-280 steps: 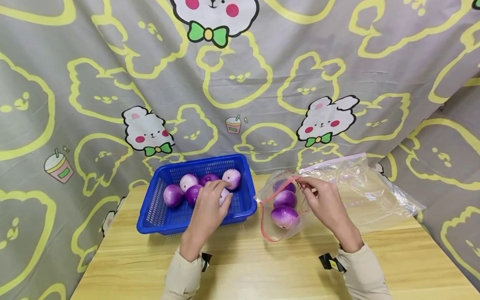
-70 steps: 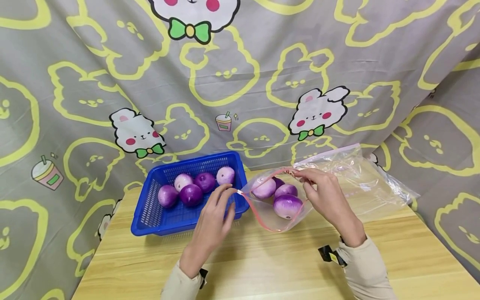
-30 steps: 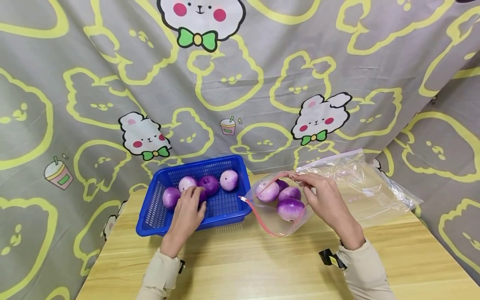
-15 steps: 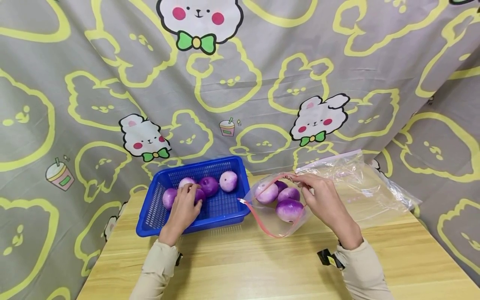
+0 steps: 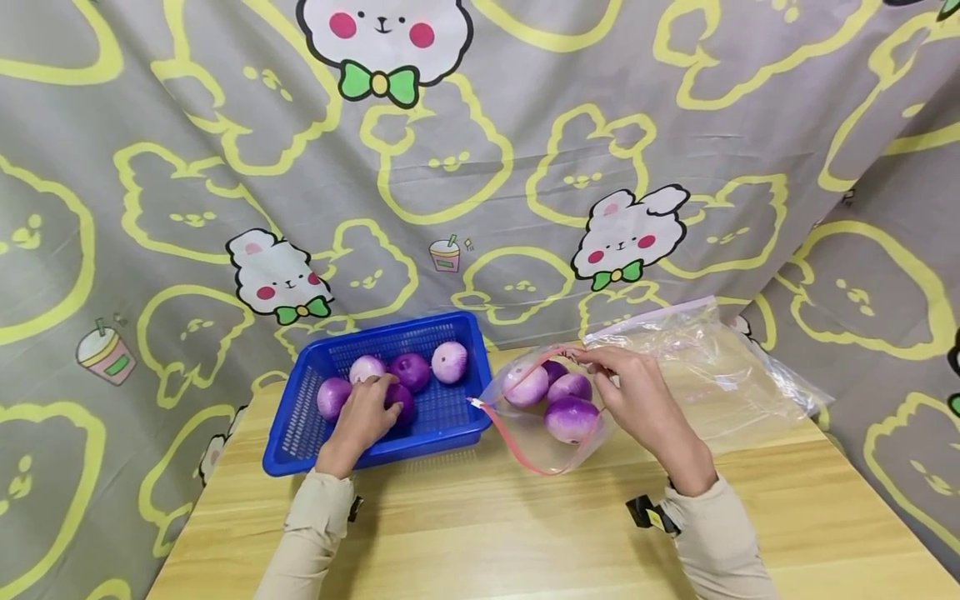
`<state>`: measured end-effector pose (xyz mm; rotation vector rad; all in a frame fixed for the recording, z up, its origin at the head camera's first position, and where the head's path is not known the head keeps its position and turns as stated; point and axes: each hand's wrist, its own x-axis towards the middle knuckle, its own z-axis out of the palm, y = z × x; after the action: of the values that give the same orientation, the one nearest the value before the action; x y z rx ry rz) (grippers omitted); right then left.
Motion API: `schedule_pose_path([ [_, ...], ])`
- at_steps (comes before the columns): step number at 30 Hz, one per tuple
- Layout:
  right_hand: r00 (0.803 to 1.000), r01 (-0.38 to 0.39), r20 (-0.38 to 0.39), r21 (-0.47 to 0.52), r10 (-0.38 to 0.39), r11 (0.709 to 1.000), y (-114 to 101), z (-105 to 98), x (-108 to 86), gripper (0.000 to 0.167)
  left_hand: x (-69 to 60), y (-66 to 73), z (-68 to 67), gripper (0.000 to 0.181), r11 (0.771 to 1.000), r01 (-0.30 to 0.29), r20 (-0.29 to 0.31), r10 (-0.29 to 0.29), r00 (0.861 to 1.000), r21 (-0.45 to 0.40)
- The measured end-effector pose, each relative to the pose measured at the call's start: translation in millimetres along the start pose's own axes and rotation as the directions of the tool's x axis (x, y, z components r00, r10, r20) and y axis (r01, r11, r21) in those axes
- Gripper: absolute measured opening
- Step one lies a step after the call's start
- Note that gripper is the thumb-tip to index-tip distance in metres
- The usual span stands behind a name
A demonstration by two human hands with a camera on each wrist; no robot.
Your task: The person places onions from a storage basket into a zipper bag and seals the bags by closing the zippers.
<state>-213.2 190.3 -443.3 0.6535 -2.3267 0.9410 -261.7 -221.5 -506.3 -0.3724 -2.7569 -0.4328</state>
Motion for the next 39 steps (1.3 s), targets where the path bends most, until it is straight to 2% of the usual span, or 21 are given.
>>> schedule_pose_path([
  [3,1.000,0.001,0.006,0.012,-0.001,1.000,-1.1,1.6,1.1,0.037,-0.5,-3.3,0.4,0.037,1.000,-0.013,-0.014,0.013,1.000,-0.012],
  [7,1.000,-0.003,0.009,0.016,0.003,1.000,-2.1,2.8,3.1,0.037,-1.8,-5.0,-1.2,0.035,0.998,-0.027,-0.074,0.023,0.997,-0.052],
  [13,1.000,-0.003,0.013,0.006,0.003,1.000,-3.9,4.7,5.4,0.033,-6.5,2.7,-6.7,0.047,0.994,-0.083,-0.181,0.068,0.981,-0.077],
  [16,1.000,-0.005,0.013,0.003,0.005,1.000,-4.4,4.8,5.3,0.034,-7.5,10.1,-10.2,0.052,0.991,-0.118,-0.223,0.100,0.970,-0.070],
  [21,1.000,-0.009,0.023,0.004,0.009,1.000,-4.2,4.9,4.5,0.036,-11.2,25.4,-15.9,0.047,0.987,-0.148,-0.255,0.128,0.959,-0.063],
  [28,1.000,-0.012,0.024,0.010,0.012,1.000,-3.6,4.7,4.2,0.036,-16.4,47.4,-24.1,0.047,0.991,-0.128,-0.276,0.111,0.955,-0.044],
  [35,1.000,0.000,0.015,0.001,0.000,1.000,-1.7,3.8,2.7,0.034,-20.1,70.1,-36.8,0.047,0.989,-0.129,-0.291,0.101,0.951,-0.077],
  [39,1.000,0.003,0.009,-0.004,-0.003,1.000,-0.8,3.2,1.3,0.033,-22.6,84.1,-45.9,0.047,0.986,-0.133,-0.332,0.094,0.939,-0.097],
])
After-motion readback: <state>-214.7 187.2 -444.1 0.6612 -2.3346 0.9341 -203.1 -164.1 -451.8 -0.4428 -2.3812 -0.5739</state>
